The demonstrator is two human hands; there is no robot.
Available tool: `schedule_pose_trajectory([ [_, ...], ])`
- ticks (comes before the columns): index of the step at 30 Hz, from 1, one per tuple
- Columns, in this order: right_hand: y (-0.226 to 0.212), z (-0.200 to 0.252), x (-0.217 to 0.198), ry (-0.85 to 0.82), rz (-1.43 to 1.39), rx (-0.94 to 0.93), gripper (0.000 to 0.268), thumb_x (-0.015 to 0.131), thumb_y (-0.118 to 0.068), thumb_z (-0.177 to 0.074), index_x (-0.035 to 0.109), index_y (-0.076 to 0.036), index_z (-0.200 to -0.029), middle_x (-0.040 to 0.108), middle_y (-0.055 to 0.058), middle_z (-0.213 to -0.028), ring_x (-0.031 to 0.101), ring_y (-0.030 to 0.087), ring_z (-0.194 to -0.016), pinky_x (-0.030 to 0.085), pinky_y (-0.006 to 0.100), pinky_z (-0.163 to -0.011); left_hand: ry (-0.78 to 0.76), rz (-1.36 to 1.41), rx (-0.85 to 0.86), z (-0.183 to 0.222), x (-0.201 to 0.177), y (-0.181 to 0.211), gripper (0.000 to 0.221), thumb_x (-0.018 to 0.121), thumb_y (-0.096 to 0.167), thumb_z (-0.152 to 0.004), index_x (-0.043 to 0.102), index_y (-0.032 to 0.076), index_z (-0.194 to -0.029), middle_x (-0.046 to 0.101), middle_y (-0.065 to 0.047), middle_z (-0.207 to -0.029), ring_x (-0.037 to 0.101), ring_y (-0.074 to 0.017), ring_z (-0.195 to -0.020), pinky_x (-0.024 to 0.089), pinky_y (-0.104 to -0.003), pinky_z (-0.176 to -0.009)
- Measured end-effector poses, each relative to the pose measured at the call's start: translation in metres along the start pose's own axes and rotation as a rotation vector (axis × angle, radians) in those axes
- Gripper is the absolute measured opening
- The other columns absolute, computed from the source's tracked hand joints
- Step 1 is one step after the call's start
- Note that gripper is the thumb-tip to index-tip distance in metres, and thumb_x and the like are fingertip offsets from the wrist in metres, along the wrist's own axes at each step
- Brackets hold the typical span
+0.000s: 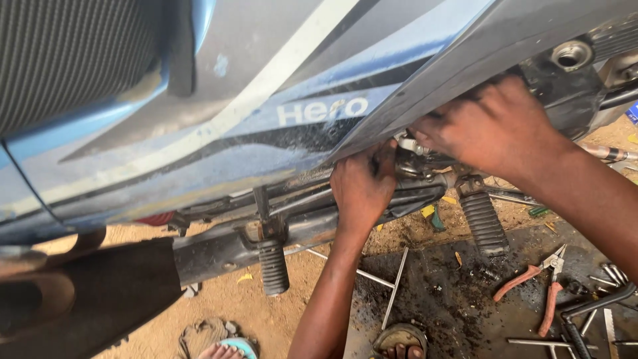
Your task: The person works on the engine and side panel area of a Hero motorcycle in a repair workshop. They use a T-handle socket wrench to loosen and tighten bolts, reposition the fasteners by hand, and hold parts steady while working around the footrest and engine casing.
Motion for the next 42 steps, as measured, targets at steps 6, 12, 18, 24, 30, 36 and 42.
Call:
schedule_pose_trajectory([
  [6,0.002,-0.004,-0.022,0.272,-0.008,-0.039,0.028,0.065,-0.042,-0.090,0.078,-0.023,-0.107,0.076,0.000,-0.098,0.073,0.018,-0.099,0.062,0.040,-0.089,0.038,0.006,0.081,-0.001,0.011,-0.006,0.019,0.065,0.016,-0.096,0.076,0.001,-0.097,0.065,-0.009,-0.057,0.059,-0.0210,-0.047,0.047,-0.039,-0.055],
  [12,0.006,-0.006,-0.025,0.393,-0.186,-0.060,0.019,0.073,-0.031,-0.087,0.080,-0.018,-0.099,0.076,0.003,-0.093,0.072,0.021,-0.097,0.060,0.042,-0.089,0.063,0.005,0.045,-0.004,0.014,-0.005,0.017,0.067,0.012,-0.096,0.074,0.001,-0.085,0.060,-0.009,-0.055,0.060,-0.0236,-0.047,0.044,-0.043,-0.053],
  [18,0.003,-0.004,-0.013,0.534,-0.357,-0.085,0.015,0.076,-0.021,-0.089,0.080,-0.012,-0.100,0.075,0.007,-0.098,0.071,0.024,-0.103,0.059,0.045,-0.095,0.086,0.043,-0.007,-0.003,0.022,-0.013,0.010,0.064,0.001,-0.087,0.072,0.000,-0.081,0.057,-0.006,-0.049,0.057,-0.0192,-0.041,0.042,-0.038,-0.047],
  [24,-0.005,-0.004,0.022,0.561,-0.251,0.004,0.013,0.076,-0.009,-0.098,0.081,-0.004,-0.109,0.072,0.012,-0.102,0.068,0.025,-0.105,0.058,0.049,-0.096,0.125,0.159,-0.026,0.001,0.022,-0.003,0.018,0.060,-0.004,-0.084,0.075,-0.001,-0.093,0.062,-0.006,-0.056,0.056,-0.0162,-0.040,0.042,-0.033,-0.044],
  [30,0.003,0.002,0.000,0.599,-0.348,-0.039,0.019,0.079,-0.017,-0.085,0.079,-0.006,-0.100,0.067,0.013,-0.109,0.063,0.031,-0.112,0.054,0.053,-0.095,0.098,0.226,-0.038,0.002,0.018,0.009,0.027,0.061,-0.003,-0.084,0.076,-0.003,-0.106,0.071,-0.012,-0.065,0.061,-0.0176,-0.044,0.047,-0.031,-0.048],
  [36,-0.004,0.006,-0.015,0.777,-0.227,-0.044,0.016,0.075,-0.009,-0.081,0.078,-0.002,-0.095,0.072,0.016,-0.106,0.068,0.031,-0.104,0.057,0.047,-0.089,0.209,0.226,0.084,0.006,0.020,0.006,0.022,0.064,0.000,-0.086,0.077,-0.003,-0.104,0.078,-0.016,-0.085,0.074,-0.0194,-0.064,0.058,-0.033,-0.069],
  [42,-0.004,0.000,0.016,0.585,-0.256,0.058,0.008,0.074,-0.002,-0.094,0.081,-0.006,-0.096,0.071,0.007,-0.073,0.070,0.017,-0.068,0.060,0.039,-0.067,0.305,0.155,0.278,0.017,0.018,0.003,0.023,0.063,0.005,-0.094,0.075,-0.005,-0.111,0.077,-0.018,-0.091,0.074,-0.0214,-0.074,0.062,-0.035,-0.075],
])
Point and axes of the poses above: each hand's wrist, its own z-axis away from the middle knuckle, its own x-axis out of the palm, y = z × x, the point moved 6 cm from there along -z, towards the middle knuckle
